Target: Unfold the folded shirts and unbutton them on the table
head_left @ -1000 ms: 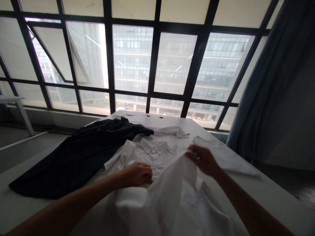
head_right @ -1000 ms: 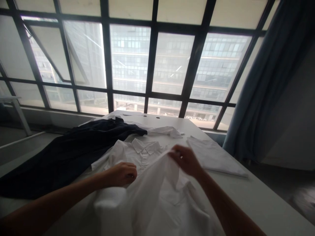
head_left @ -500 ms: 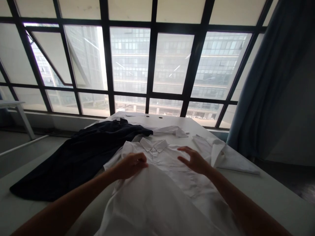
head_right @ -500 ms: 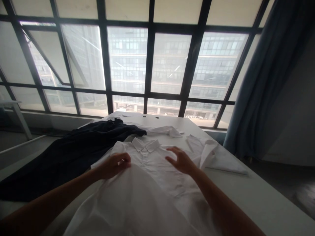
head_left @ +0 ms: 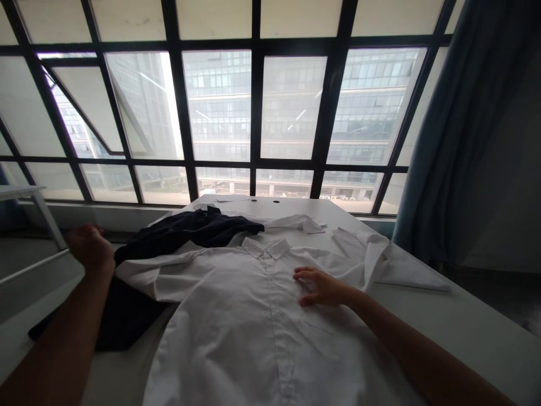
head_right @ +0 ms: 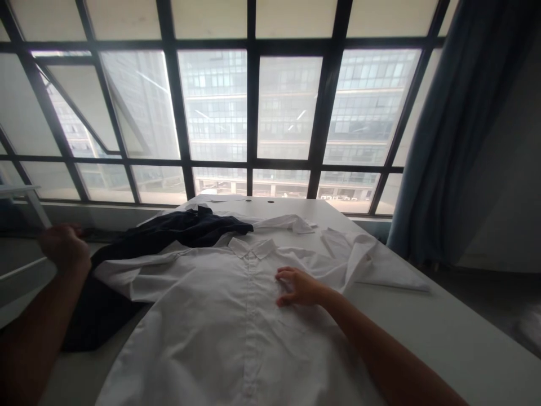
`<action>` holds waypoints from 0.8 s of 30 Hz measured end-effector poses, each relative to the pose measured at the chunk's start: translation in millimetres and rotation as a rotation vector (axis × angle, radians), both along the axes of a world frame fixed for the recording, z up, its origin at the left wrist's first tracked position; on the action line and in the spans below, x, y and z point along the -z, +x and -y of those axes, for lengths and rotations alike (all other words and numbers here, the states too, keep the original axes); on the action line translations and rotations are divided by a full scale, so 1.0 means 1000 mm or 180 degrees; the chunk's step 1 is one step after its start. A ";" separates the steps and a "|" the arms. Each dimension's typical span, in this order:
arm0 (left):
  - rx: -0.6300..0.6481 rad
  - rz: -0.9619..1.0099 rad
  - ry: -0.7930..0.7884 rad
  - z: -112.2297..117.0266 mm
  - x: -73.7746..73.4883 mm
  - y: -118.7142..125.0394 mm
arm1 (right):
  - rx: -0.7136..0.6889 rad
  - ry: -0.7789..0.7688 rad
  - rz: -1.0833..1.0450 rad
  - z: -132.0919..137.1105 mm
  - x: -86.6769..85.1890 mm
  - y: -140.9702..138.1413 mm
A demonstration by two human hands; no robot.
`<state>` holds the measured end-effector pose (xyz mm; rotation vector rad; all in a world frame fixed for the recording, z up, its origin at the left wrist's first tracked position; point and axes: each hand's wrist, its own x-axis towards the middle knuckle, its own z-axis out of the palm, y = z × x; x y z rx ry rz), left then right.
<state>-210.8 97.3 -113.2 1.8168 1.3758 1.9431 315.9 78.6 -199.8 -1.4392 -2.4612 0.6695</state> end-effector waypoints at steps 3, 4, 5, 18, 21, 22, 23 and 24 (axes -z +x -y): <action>-0.0659 -0.0597 0.0395 -0.017 0.021 0.041 | -0.0020 0.0052 -0.0045 -0.002 0.005 0.001; -0.0508 -0.1105 0.0225 -0.020 0.030 0.062 | -0.0021 0.0065 -0.0060 -0.003 0.006 0.001; -0.0188 -0.1665 0.0014 -0.020 0.041 0.083 | -0.0025 0.0072 -0.0066 -0.004 0.007 0.002; 0.1690 -0.3438 -0.0737 0.011 0.091 0.194 | -0.0201 0.0317 0.0155 0.001 -0.001 -0.001; 0.1768 -0.3426 -0.0834 0.020 0.081 0.203 | -0.0158 0.0359 0.0146 0.010 -0.016 -0.009; 0.1899 -0.3413 -0.0927 0.026 0.077 0.205 | -0.0181 0.0291 0.0152 0.015 -0.023 -0.011; 0.2126 -0.3381 -0.1081 0.031 0.072 0.206 | -0.0223 0.0130 0.0188 0.020 -0.030 -0.014; 0.2462 -0.3323 -0.1329 0.037 0.067 0.206 | -0.0301 -0.0129 0.0248 0.025 -0.037 -0.016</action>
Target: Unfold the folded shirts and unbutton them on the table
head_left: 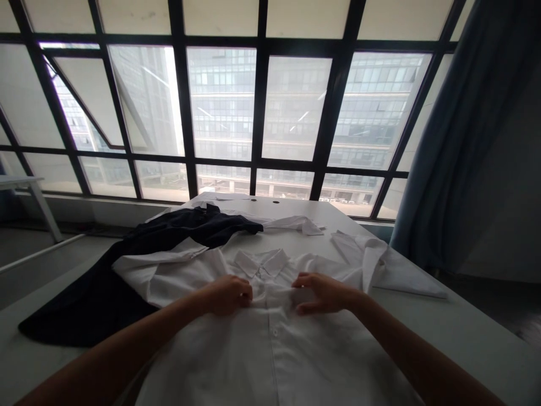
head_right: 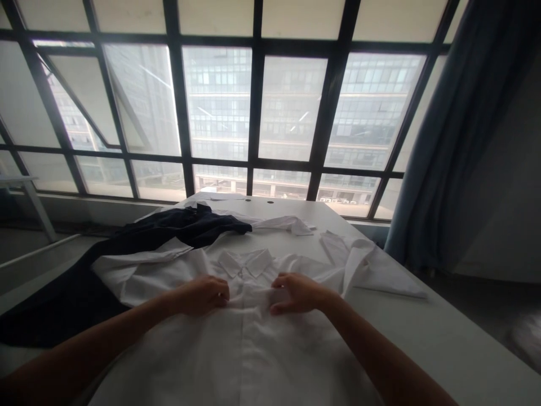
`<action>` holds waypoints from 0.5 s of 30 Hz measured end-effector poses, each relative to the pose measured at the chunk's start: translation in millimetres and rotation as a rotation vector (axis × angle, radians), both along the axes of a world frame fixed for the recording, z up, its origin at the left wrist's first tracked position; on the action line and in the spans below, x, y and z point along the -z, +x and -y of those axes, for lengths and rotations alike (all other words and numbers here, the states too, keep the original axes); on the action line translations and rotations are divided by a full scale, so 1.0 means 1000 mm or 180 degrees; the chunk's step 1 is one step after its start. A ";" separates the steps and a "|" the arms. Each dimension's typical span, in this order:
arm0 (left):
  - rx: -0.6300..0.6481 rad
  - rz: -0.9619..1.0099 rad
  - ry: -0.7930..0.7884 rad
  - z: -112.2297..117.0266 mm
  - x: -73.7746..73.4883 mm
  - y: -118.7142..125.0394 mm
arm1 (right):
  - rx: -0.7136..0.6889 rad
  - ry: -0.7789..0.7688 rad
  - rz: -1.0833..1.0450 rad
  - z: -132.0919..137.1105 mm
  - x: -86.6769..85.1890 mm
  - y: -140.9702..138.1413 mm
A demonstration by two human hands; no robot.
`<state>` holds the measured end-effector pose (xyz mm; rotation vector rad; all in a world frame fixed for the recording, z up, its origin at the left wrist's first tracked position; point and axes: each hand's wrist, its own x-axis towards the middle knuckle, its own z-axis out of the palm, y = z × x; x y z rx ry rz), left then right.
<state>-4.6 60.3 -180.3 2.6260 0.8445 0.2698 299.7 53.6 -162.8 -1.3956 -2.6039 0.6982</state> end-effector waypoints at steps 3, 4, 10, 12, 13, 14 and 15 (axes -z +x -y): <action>0.0435 -0.0123 -0.1621 0.008 -0.015 -0.007 | -0.0282 -0.1049 0.0088 0.012 -0.010 -0.005; 0.0382 -0.0078 -0.2019 0.007 -0.018 -0.010 | -0.0239 -0.1271 0.0015 0.014 -0.009 -0.006; -0.1727 0.0337 -0.0850 -0.026 -0.006 -0.023 | 0.1646 -0.0342 -0.0289 -0.011 0.023 -0.012; -0.2009 -0.0058 -0.0136 -0.030 0.005 -0.018 | 0.1875 -0.0246 -0.0323 -0.021 0.032 -0.013; -0.2047 -0.0204 0.0160 -0.030 0.010 -0.014 | 0.1910 -0.0279 -0.0400 -0.025 0.035 -0.014; -0.2041 -0.0273 0.0392 -0.030 0.015 -0.010 | 0.1934 -0.0306 -0.0529 -0.028 0.038 -0.014; -0.2014 -0.0283 0.0533 -0.029 0.018 -0.006 | 0.1964 -0.0326 -0.0692 -0.031 0.041 -0.015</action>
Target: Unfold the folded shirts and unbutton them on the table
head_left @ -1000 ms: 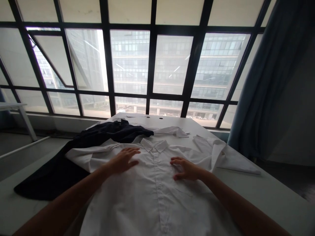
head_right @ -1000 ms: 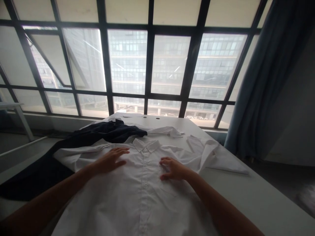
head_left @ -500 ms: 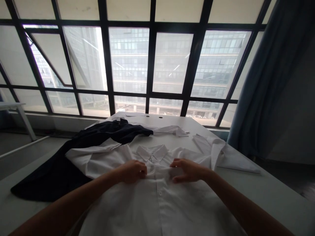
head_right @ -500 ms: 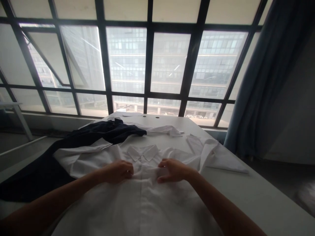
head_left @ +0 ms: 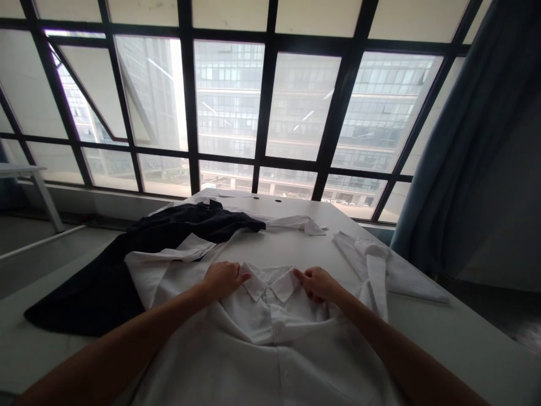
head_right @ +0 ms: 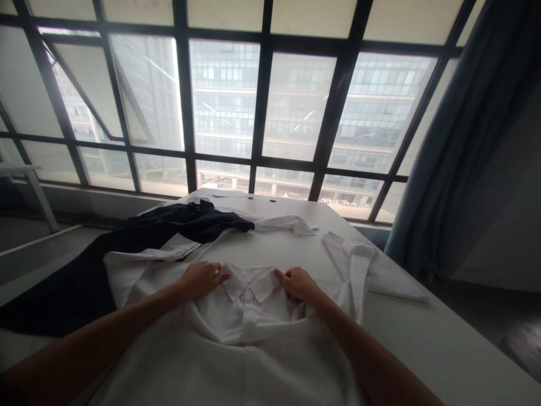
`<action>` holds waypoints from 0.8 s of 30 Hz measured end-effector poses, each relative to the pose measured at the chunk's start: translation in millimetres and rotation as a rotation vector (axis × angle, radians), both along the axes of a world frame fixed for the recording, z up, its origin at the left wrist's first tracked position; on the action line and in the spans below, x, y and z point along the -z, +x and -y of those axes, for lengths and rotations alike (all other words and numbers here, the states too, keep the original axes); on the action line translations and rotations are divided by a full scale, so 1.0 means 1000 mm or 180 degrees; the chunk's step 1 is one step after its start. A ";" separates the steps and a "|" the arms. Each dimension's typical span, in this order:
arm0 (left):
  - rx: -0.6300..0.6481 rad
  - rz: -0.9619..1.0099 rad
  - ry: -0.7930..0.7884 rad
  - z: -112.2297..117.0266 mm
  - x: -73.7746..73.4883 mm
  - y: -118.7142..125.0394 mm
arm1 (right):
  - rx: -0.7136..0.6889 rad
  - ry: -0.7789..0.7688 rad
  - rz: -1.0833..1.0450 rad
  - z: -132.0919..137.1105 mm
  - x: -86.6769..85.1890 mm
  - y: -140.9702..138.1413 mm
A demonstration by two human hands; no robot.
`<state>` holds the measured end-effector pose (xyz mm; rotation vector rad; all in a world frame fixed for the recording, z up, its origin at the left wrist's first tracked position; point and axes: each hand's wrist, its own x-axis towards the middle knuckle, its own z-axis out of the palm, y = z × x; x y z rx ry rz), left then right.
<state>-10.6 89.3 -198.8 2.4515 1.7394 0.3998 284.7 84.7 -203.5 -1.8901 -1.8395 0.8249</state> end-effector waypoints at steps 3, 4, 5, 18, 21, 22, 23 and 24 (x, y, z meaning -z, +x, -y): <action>0.0157 0.0202 0.0135 0.001 0.006 0.007 | 0.0057 0.0130 -0.0526 -0.005 0.006 -0.002; 0.0258 0.0382 0.0179 0.000 0.007 0.007 | 0.0040 0.0178 -0.0729 -0.007 0.007 -0.002; 0.0391 0.0602 0.0215 -0.001 0.007 0.007 | 0.0017 0.0213 -0.0944 -0.007 0.008 -0.002; 0.0390 0.1614 -0.1793 0.013 -0.012 0.000 | -0.1324 0.1172 -0.1158 0.017 -0.018 0.004; 0.0713 0.1301 -0.1804 0.022 -0.022 -0.002 | -0.1414 0.0752 -0.1005 0.020 -0.020 0.007; 0.0800 0.1299 -0.1857 0.024 -0.025 -0.003 | -0.1499 0.0500 -0.1047 0.020 -0.021 0.008; 0.0880 0.1312 -0.1919 0.026 -0.027 -0.004 | -0.1616 0.0249 -0.1107 0.021 -0.022 0.009; 0.0954 0.1318 -0.1968 0.027 -0.029 -0.005 | -0.1745 0.0033 -0.1162 0.022 -0.023 0.010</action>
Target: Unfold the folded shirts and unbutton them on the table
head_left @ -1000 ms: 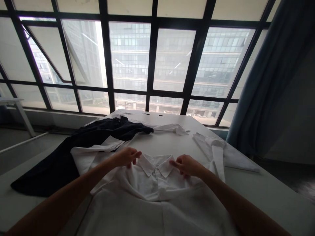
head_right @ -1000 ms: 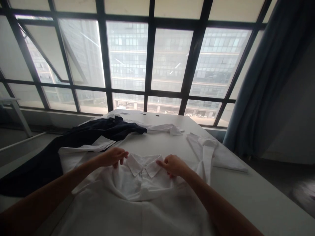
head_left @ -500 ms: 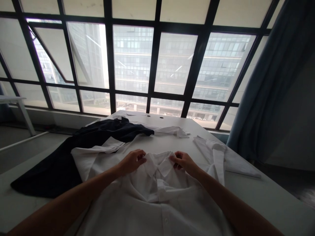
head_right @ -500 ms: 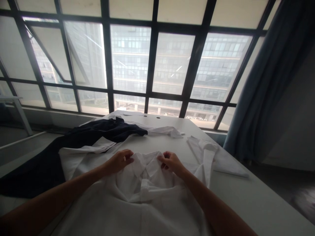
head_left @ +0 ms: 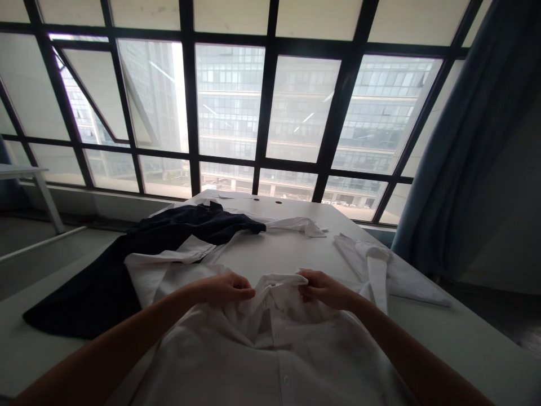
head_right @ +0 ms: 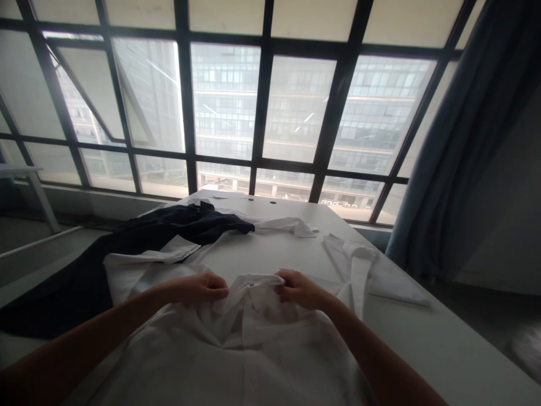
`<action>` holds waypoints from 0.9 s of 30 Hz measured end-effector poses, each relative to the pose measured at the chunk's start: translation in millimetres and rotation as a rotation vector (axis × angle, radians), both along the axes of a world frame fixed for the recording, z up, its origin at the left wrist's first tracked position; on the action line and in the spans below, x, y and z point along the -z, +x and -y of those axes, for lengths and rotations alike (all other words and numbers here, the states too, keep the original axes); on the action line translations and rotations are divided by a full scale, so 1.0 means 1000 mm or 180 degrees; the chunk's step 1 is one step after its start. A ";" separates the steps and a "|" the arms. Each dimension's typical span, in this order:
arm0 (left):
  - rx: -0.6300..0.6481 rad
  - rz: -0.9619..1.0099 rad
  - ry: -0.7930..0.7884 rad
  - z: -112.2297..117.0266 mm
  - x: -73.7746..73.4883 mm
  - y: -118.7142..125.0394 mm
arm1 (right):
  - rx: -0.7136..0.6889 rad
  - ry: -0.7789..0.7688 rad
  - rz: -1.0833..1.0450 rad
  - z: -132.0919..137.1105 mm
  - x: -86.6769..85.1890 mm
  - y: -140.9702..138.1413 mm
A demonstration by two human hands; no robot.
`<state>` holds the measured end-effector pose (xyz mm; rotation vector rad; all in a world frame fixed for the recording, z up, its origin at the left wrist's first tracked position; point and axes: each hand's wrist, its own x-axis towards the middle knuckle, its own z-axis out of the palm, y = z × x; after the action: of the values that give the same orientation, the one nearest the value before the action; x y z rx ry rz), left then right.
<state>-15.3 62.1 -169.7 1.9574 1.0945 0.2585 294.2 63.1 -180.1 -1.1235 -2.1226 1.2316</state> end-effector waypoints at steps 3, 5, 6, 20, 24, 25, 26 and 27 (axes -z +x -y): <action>0.0089 0.0001 0.0077 0.002 -0.001 -0.003 | -0.0358 -0.0357 0.0026 0.002 -0.004 0.004; 0.0005 0.0013 0.0281 0.001 0.000 -0.005 | -0.0408 -0.0538 -0.0027 0.004 -0.006 0.007; -0.0065 0.0030 0.0421 0.000 0.000 -0.005 | -0.0410 -0.0639 -0.0078 0.005 -0.007 0.008; -0.0760 0.0102 0.2379 -0.002 0.003 -0.002 | 0.0929 0.0146 -0.1201 0.004 -0.001 -0.017; -0.1054 -0.0268 0.2829 -0.011 0.002 -0.009 | 0.1783 0.1180 -0.0146 0.002 0.001 -0.019; -0.1107 -0.0347 0.2892 -0.013 0.002 -0.009 | 0.1941 0.1498 0.0313 0.002 0.000 -0.019; -0.1142 -0.0373 0.2900 -0.013 0.001 -0.009 | 0.2075 0.1788 0.0771 0.003 -0.001 -0.020; -0.1149 -0.0321 0.2833 -0.014 0.002 -0.008 | 0.2190 0.2021 0.1178 0.004 -0.003 -0.020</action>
<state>-23.0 75.8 -171.7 2.5256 1.5685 0.9883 273.8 59.1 -176.9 -1.6266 -1.8669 0.0318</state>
